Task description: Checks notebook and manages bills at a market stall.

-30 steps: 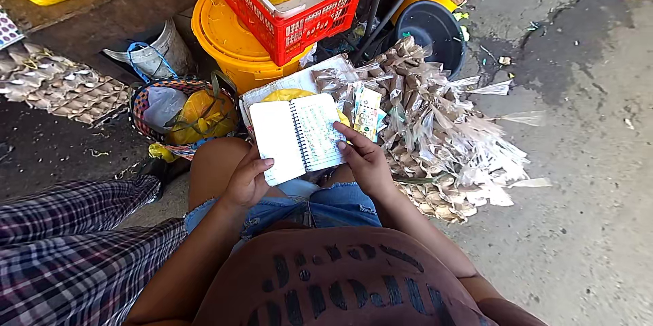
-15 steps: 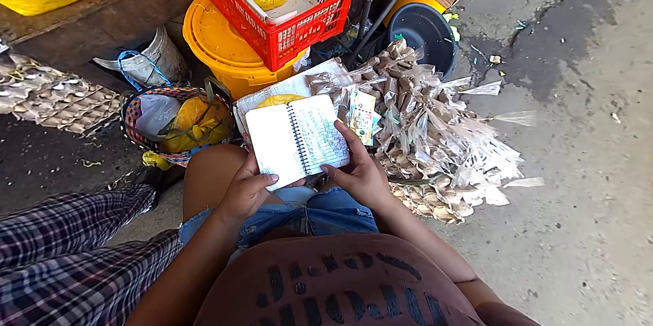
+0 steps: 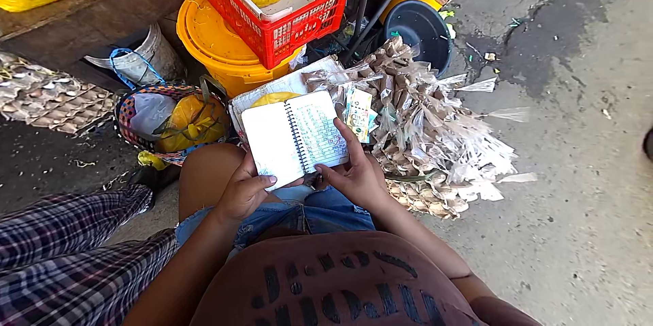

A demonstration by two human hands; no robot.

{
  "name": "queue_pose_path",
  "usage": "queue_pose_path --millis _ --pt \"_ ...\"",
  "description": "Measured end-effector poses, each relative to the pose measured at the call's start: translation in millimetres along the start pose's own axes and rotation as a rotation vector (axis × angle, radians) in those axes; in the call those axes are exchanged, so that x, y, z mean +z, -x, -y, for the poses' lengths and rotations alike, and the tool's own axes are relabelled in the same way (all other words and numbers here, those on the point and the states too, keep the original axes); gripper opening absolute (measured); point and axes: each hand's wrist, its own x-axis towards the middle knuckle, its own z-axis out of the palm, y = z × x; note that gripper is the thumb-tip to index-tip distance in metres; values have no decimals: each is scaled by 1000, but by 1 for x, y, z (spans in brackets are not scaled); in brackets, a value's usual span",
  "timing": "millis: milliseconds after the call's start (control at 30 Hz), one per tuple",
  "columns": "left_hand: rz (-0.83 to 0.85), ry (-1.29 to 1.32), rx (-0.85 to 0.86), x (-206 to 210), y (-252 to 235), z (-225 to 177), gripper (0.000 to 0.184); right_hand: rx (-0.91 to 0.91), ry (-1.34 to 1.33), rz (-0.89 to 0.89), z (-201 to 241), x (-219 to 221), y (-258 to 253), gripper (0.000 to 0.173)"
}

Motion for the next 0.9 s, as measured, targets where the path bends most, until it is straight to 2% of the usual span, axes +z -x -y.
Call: queue_pose_path --millis 533,733,900 --pt "16 -7 9 1 0 0 60 9 -38 10 3 -3 0 87" --pt "0 3 5 1 0 0 59 13 -56 28 3 -4 1 78" --pt "31 11 15 -2 1 1 60 13 -122 73 3 -9 0 77"
